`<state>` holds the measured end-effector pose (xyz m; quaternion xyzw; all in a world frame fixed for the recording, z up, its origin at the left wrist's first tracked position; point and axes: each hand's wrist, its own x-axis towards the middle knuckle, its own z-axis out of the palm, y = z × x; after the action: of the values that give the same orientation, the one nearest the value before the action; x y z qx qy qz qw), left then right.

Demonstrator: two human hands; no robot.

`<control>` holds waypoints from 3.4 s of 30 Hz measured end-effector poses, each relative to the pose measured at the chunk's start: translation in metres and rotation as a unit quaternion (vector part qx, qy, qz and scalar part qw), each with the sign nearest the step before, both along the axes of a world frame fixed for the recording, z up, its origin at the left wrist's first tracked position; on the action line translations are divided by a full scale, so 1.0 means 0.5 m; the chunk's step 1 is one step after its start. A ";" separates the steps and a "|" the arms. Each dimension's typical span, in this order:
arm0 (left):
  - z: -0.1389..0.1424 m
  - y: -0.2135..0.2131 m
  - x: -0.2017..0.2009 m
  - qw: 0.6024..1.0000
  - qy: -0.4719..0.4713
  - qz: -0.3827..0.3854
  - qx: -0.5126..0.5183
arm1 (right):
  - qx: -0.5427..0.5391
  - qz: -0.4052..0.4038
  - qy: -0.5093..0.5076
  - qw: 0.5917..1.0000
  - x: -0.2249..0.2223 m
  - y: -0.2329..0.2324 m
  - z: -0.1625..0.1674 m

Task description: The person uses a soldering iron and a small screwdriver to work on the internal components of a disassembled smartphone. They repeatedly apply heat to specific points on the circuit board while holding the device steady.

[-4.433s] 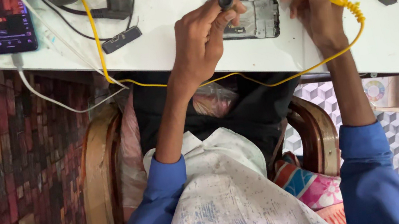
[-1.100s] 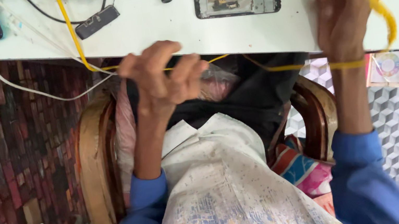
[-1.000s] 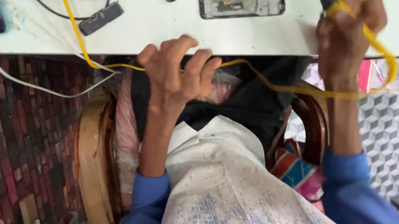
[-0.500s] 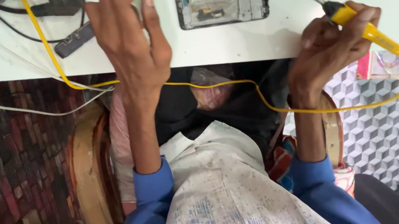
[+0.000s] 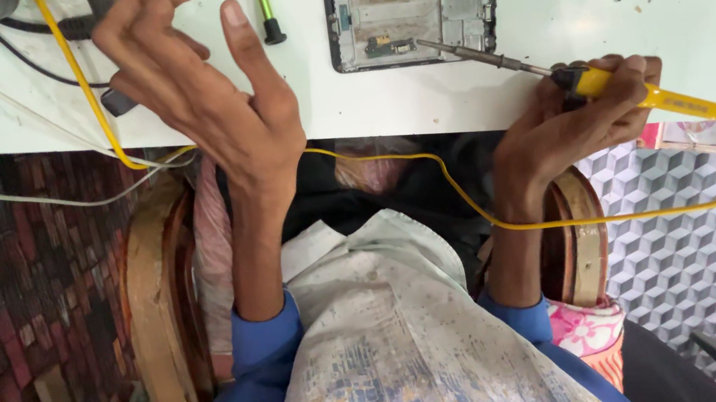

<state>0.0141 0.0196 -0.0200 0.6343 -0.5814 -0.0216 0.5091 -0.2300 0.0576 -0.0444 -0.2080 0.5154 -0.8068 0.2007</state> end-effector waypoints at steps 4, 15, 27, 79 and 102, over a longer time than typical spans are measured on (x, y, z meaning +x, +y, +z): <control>-0.010 -0.004 -0.002 1.000 -0.004 0.016 -0.017 | 0.018 0.014 0.026 0.999 0.009 -0.008 0.013; -0.012 -0.002 0.000 0.998 0.029 0.037 -0.046 | 0.069 -0.023 0.068 0.995 0.010 -0.031 0.006; -0.028 0.005 -0.002 0.995 0.046 0.072 -0.045 | -0.010 -0.011 0.253 0.967 0.012 -0.037 0.052; -0.170 0.015 0.012 0.998 0.020 0.049 -0.028 | 0.008 0.033 0.422 0.906 0.032 -0.042 0.093; 0.079 0.077 0.024 0.969 0.120 -0.123 -0.180 | 0.097 0.151 0.617 0.766 0.117 -0.041 0.233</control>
<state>0.0263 0.0579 0.0194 0.4489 -0.5842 -0.0548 0.6740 -0.1715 0.0369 0.0722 -0.7156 0.5654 -0.4095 -0.0220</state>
